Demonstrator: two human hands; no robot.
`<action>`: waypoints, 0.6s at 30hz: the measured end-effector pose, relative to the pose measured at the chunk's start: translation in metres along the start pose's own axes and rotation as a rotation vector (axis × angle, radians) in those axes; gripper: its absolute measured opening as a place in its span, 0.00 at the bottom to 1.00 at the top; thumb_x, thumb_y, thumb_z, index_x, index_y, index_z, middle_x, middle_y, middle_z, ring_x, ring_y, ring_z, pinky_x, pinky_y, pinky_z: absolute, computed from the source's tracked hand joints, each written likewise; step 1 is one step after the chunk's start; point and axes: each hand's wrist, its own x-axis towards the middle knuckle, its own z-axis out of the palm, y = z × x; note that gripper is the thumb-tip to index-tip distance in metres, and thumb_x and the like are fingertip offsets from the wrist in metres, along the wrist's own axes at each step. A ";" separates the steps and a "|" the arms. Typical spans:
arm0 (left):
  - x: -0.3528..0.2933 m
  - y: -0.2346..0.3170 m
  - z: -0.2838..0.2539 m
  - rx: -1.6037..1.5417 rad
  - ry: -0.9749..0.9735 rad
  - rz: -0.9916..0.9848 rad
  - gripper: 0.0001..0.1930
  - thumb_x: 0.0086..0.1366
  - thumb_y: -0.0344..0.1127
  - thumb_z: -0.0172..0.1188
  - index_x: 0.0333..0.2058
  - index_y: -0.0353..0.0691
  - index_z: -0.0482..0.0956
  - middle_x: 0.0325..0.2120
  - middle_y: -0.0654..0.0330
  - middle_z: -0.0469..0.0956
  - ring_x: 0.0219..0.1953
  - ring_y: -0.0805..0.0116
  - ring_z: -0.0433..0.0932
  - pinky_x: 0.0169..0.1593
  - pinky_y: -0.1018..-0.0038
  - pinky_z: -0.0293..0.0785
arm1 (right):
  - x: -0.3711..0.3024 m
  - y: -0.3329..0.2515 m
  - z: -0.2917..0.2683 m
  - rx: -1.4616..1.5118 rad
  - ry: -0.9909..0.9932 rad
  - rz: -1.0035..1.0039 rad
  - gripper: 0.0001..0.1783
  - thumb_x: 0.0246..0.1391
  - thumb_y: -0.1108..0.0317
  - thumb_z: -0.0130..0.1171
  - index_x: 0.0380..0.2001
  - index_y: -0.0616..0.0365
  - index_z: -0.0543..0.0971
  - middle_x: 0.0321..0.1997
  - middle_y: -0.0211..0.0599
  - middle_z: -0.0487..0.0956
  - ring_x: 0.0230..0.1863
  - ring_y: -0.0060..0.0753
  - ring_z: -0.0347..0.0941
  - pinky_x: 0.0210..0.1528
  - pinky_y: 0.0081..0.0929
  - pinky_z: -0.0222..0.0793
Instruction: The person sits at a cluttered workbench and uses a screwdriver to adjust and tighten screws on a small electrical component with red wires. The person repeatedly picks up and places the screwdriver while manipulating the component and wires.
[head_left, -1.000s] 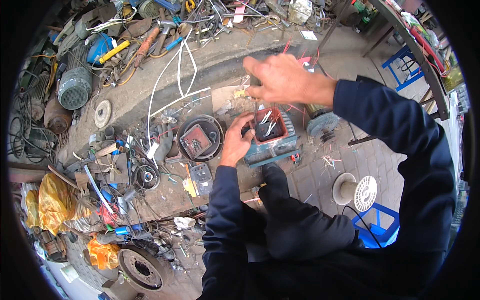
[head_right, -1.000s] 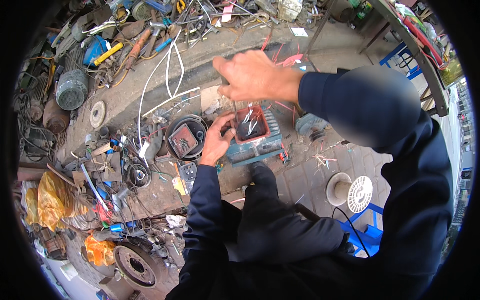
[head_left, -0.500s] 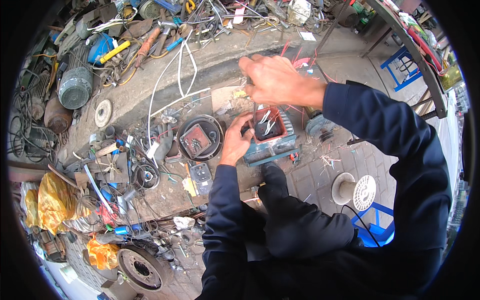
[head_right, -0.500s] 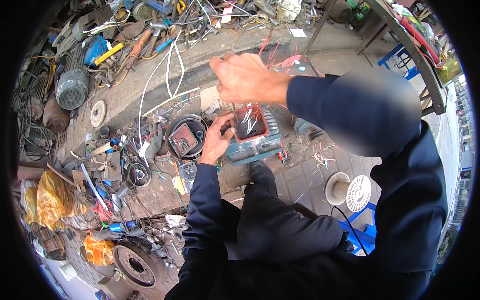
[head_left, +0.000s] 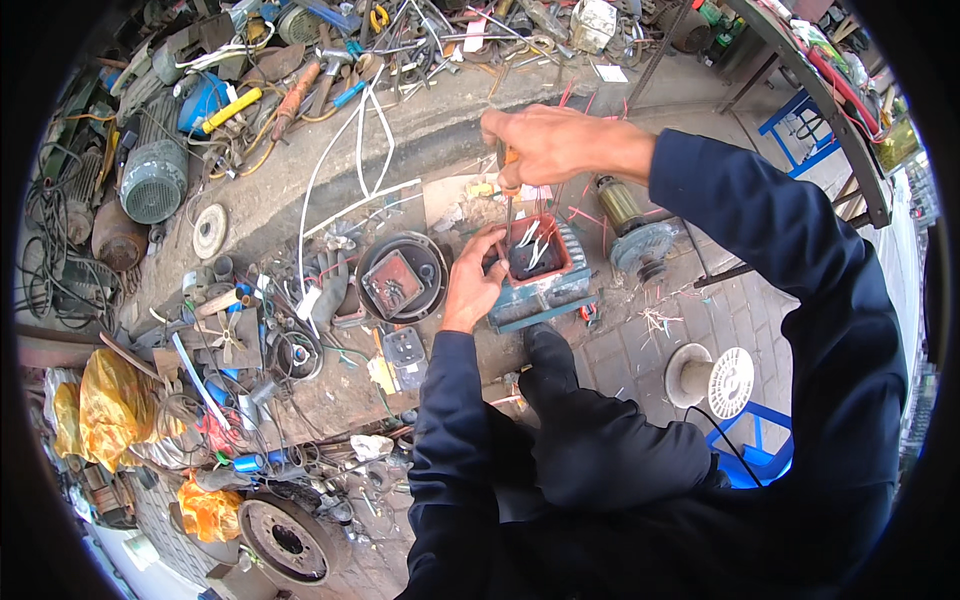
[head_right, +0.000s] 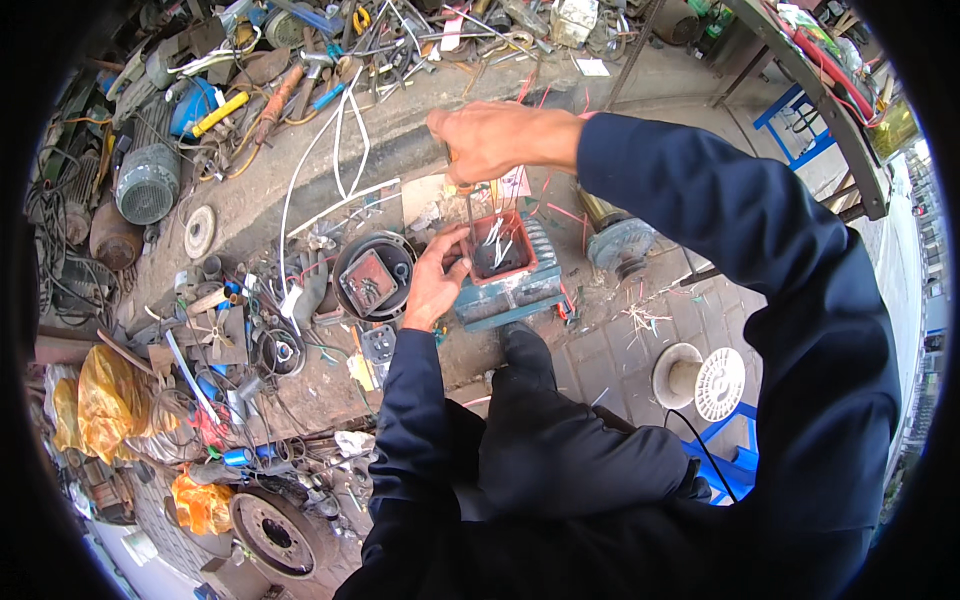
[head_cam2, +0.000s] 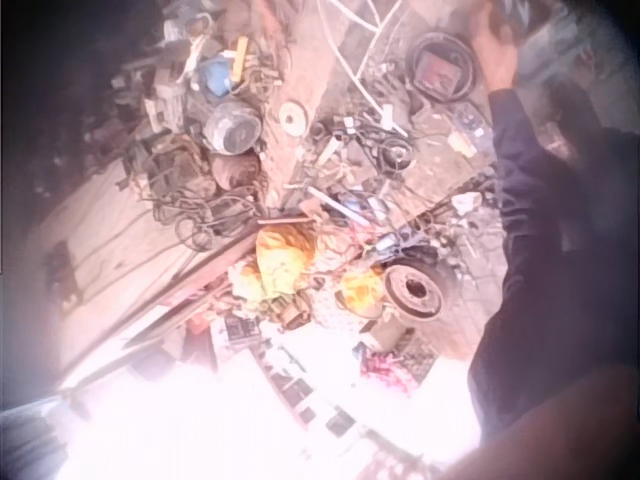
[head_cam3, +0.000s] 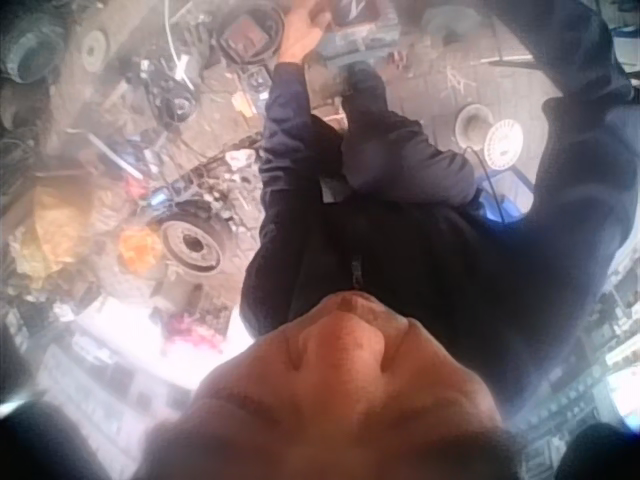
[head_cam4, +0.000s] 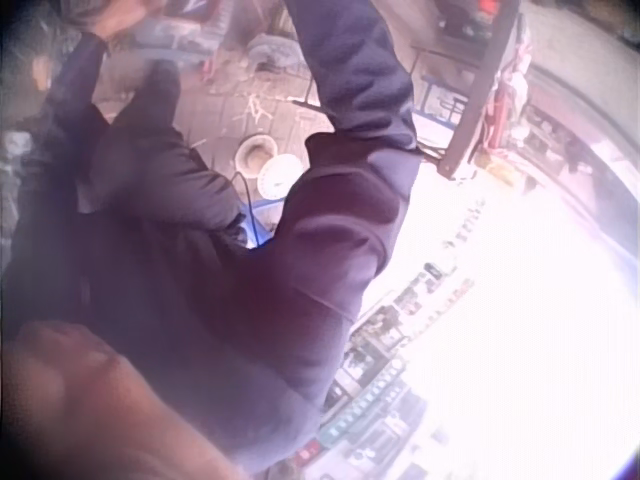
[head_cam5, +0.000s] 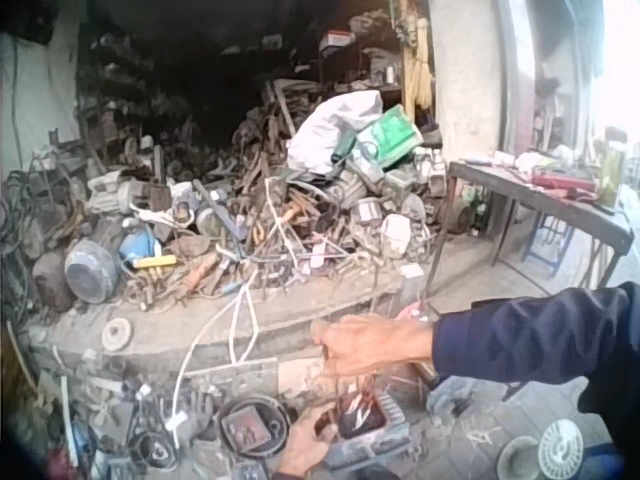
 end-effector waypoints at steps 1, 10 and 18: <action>-0.001 0.000 0.001 -0.021 0.009 -0.001 0.26 0.63 0.18 0.63 0.60 0.38 0.77 0.65 0.53 0.75 0.57 0.58 0.82 0.61 0.67 0.77 | -0.002 0.002 0.002 0.013 0.027 -0.020 0.26 0.46 0.65 0.65 0.48 0.69 0.77 0.39 0.62 0.86 0.44 0.65 0.84 0.47 0.56 0.79; -0.002 0.013 0.000 0.047 0.063 -0.022 0.25 0.63 0.20 0.64 0.60 0.38 0.78 0.59 0.48 0.79 0.57 0.53 0.82 0.61 0.64 0.77 | -0.020 -0.013 -0.016 -0.105 0.096 0.024 0.19 0.50 0.63 0.61 0.42 0.65 0.79 0.32 0.61 0.84 0.38 0.64 0.84 0.42 0.56 0.78; -0.019 0.067 0.001 -0.112 0.065 0.128 0.17 0.66 0.24 0.66 0.53 0.34 0.83 0.46 0.52 0.84 0.39 0.68 0.81 0.46 0.69 0.80 | -0.071 -0.029 -0.048 -0.056 0.200 -0.172 0.15 0.49 0.68 0.64 0.38 0.64 0.76 0.24 0.54 0.81 0.32 0.61 0.82 0.35 0.52 0.74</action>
